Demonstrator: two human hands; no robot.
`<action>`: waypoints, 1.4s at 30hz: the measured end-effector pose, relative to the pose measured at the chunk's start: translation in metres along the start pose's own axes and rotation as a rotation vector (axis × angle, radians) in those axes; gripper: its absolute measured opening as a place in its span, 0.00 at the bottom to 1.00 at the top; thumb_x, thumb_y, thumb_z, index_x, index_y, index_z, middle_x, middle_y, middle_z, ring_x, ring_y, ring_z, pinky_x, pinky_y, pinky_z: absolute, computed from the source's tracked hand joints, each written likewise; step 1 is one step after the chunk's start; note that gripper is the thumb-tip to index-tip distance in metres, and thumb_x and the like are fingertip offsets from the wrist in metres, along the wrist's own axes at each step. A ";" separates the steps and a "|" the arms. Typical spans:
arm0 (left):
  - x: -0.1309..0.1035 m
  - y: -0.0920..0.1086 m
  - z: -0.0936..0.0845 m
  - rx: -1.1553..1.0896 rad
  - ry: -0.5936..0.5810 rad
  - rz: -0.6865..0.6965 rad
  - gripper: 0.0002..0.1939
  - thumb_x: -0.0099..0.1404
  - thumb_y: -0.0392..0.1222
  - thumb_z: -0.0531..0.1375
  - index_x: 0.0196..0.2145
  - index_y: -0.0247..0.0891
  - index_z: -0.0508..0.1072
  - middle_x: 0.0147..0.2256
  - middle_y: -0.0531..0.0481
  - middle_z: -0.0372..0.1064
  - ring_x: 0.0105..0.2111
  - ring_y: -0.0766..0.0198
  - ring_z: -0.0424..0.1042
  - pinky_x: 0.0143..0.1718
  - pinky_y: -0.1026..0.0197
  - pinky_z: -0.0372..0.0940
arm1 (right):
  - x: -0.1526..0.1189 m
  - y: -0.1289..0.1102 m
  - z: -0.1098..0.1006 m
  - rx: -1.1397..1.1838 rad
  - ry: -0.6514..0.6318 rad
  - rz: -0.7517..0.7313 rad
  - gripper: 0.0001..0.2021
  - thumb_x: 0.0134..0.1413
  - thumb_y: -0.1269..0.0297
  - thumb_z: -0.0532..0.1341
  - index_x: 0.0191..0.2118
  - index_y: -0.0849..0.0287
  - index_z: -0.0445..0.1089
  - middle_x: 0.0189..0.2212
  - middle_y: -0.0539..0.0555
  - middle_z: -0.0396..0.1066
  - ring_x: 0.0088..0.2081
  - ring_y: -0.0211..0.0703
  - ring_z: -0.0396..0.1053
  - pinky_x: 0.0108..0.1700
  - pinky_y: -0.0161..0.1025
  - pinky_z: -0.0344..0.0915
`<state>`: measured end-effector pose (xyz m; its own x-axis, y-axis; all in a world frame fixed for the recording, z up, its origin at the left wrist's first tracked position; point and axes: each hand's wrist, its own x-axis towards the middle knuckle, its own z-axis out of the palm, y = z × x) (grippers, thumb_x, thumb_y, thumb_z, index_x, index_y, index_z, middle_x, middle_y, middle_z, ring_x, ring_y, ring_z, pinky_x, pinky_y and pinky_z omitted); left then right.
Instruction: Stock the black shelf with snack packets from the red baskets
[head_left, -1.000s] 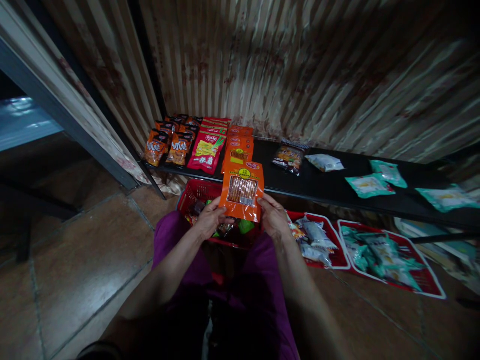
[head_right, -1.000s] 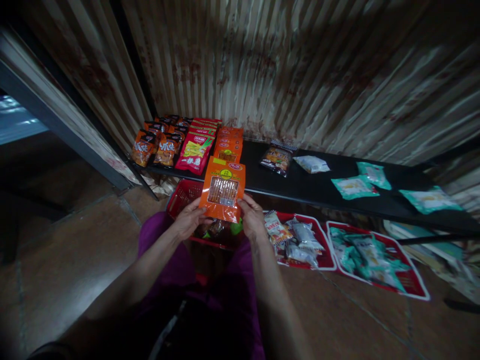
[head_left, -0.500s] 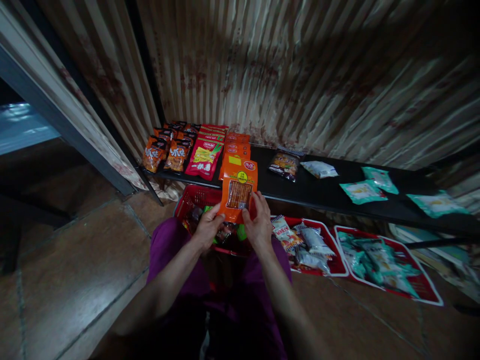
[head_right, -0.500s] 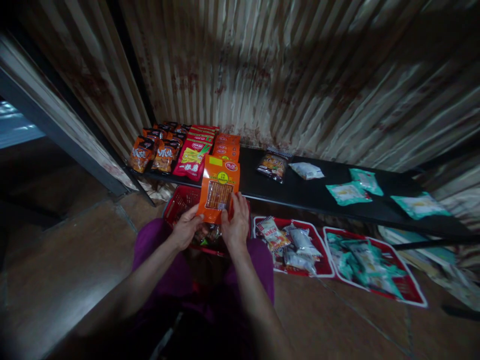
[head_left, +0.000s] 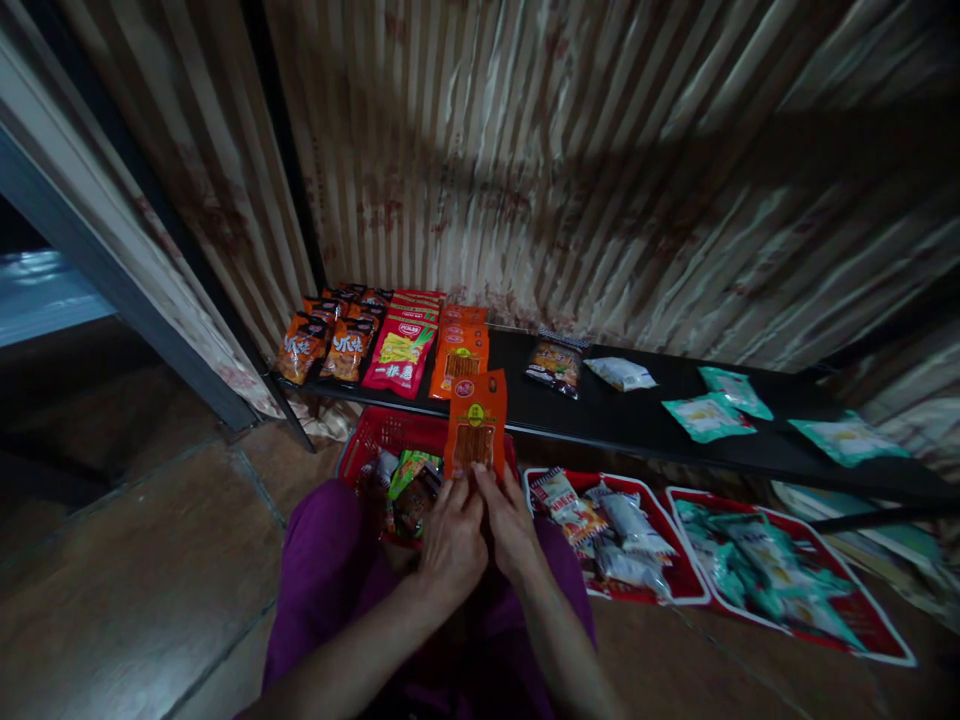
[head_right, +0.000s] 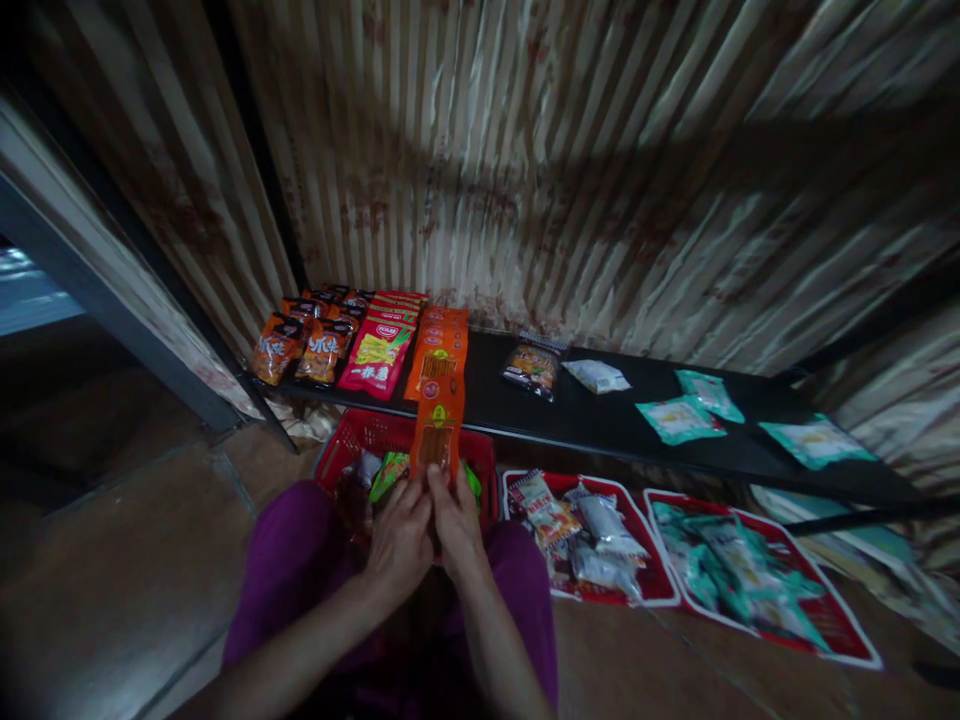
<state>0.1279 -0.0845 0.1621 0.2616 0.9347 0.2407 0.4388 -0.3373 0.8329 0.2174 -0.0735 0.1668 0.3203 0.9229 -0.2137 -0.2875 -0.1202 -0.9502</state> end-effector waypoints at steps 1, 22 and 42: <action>-0.001 0.001 0.003 0.030 0.002 0.020 0.31 0.54 0.27 0.50 0.56 0.38 0.64 0.55 0.39 0.62 0.57 0.47 0.57 0.59 0.45 0.51 | 0.001 -0.001 -0.001 0.034 0.039 0.038 0.15 0.43 0.56 0.66 0.40 0.51 0.72 0.38 0.49 0.76 0.41 0.41 0.72 0.43 0.34 0.68; -0.003 -0.051 0.002 -0.784 0.134 -0.690 0.15 0.52 0.46 0.61 0.36 0.36 0.72 0.35 0.47 0.74 0.35 0.62 0.71 0.33 0.63 0.65 | 0.007 0.019 -0.039 0.325 0.104 0.318 0.15 0.30 0.63 0.72 0.30 0.56 0.72 0.28 0.50 0.77 0.33 0.46 0.75 0.34 0.38 0.72; 0.100 -0.082 0.007 -0.719 0.294 -0.508 0.03 0.50 0.35 0.58 0.26 0.36 0.68 0.26 0.53 0.71 0.29 0.66 0.69 0.32 0.66 0.63 | 0.123 0.016 -0.016 -0.049 0.088 -0.002 0.22 0.36 0.51 0.66 0.40 0.58 0.74 0.30 0.51 0.77 0.31 0.45 0.73 0.34 0.39 0.68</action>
<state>0.1240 0.0356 0.1147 -0.0875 0.9753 -0.2027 -0.2229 0.1792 0.9582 0.2670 0.0324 0.1216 0.3994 0.8877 -0.2291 -0.2432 -0.1384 -0.9601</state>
